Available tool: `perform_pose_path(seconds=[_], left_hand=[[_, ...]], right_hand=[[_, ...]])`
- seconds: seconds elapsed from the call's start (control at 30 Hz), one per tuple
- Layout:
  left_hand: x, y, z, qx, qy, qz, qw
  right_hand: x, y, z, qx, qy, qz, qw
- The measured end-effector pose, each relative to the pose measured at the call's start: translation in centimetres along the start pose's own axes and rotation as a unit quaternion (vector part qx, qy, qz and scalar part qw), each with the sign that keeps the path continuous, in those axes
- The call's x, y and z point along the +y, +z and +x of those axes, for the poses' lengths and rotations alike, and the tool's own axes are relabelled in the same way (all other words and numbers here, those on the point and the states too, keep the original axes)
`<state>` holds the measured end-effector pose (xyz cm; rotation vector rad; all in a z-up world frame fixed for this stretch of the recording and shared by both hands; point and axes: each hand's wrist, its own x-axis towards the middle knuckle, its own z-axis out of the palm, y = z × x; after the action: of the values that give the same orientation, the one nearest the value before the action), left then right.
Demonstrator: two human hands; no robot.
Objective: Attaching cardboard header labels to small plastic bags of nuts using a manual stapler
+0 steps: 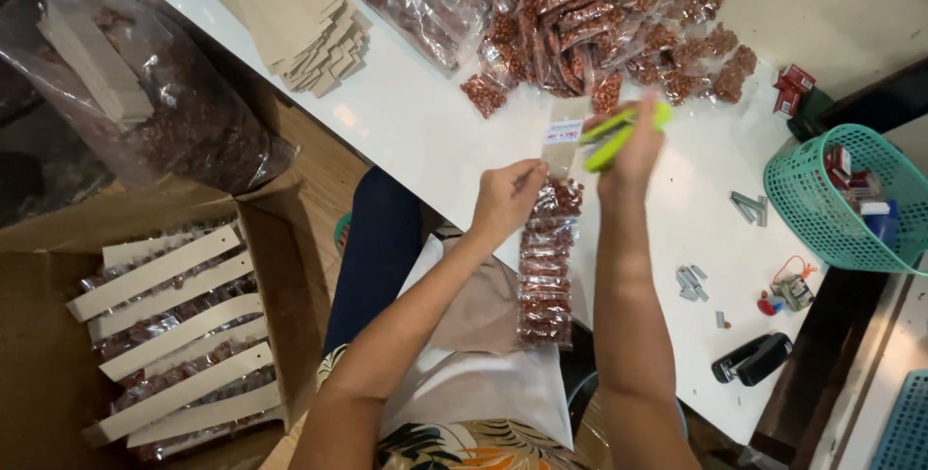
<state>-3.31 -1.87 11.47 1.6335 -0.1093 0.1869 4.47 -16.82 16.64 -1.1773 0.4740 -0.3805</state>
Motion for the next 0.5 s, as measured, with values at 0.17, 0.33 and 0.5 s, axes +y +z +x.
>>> perform_pose_path(seconds=[0.17, 0.33, 0.5], left_hand=[[-1.5, 0.0, 0.0, -0.007, 0.029, 0.004, 1.000], [-0.2, -0.9, 0.0, -0.018, 0.030, 0.029, 0.999], [-6.7, -2.0, 0.8, 0.002, -0.175, 0.016, 0.984]], right_hand=[[1.7, 2.1, -1.5, -0.040, -0.079, -0.143, 0.986], [2.7, 5.1, -3.1, 0.044, -0.078, -0.085, 0.992], [9.0, 2.3, 1.9, -0.065, -0.076, -0.350, 0.931]])
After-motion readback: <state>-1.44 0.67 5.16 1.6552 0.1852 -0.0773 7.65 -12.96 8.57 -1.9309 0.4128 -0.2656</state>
